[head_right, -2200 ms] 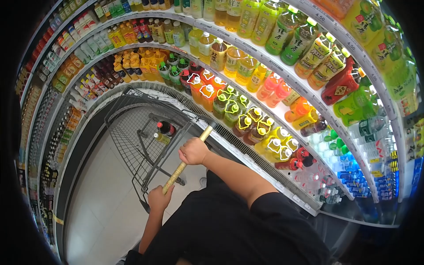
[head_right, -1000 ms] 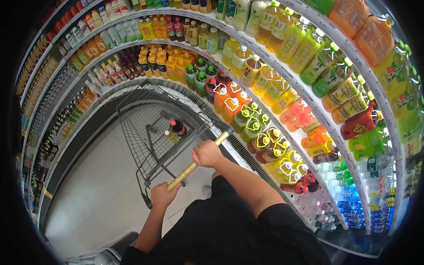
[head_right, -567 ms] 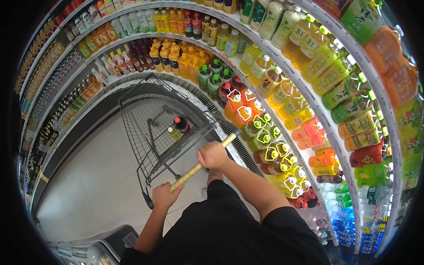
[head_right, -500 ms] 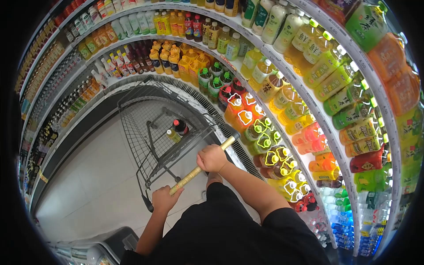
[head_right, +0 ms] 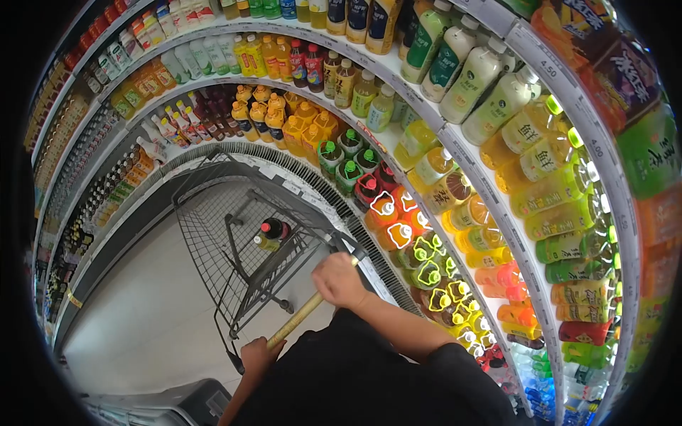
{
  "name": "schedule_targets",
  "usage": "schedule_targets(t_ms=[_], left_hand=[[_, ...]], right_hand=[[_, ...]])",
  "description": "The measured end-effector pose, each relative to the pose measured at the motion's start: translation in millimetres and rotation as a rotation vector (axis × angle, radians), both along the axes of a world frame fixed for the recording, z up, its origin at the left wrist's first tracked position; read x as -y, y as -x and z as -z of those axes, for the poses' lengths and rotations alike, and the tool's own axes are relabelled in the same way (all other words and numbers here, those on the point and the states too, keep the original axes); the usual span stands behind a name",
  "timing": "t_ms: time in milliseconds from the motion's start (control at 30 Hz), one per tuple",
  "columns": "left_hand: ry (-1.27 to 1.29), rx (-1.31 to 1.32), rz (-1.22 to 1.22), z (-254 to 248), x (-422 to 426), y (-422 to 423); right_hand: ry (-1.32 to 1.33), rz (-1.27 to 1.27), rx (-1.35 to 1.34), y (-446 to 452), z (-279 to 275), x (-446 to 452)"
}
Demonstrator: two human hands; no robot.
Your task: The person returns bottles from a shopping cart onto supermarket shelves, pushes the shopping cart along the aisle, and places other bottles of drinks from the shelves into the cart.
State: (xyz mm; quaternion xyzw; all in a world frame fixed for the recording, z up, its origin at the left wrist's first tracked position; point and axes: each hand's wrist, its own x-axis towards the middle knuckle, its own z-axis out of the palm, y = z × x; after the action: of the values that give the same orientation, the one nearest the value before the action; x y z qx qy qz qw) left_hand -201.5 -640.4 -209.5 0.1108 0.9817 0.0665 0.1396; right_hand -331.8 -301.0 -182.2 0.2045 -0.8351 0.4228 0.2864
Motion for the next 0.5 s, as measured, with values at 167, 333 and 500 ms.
schedule_targets(t_ms=[167,333,500], left_hand=[[-0.002,0.004,-0.036,10,4,16],[-0.006,0.04,-0.091,1,8,33],[-0.009,0.042,-0.11,-3,10,45]], right_hand=[[0.318,0.707,0.599,91,71,-107],[-0.173,0.65,0.769,160,167,-166],[-0.516,0.637,1.077,207,193,-167]])
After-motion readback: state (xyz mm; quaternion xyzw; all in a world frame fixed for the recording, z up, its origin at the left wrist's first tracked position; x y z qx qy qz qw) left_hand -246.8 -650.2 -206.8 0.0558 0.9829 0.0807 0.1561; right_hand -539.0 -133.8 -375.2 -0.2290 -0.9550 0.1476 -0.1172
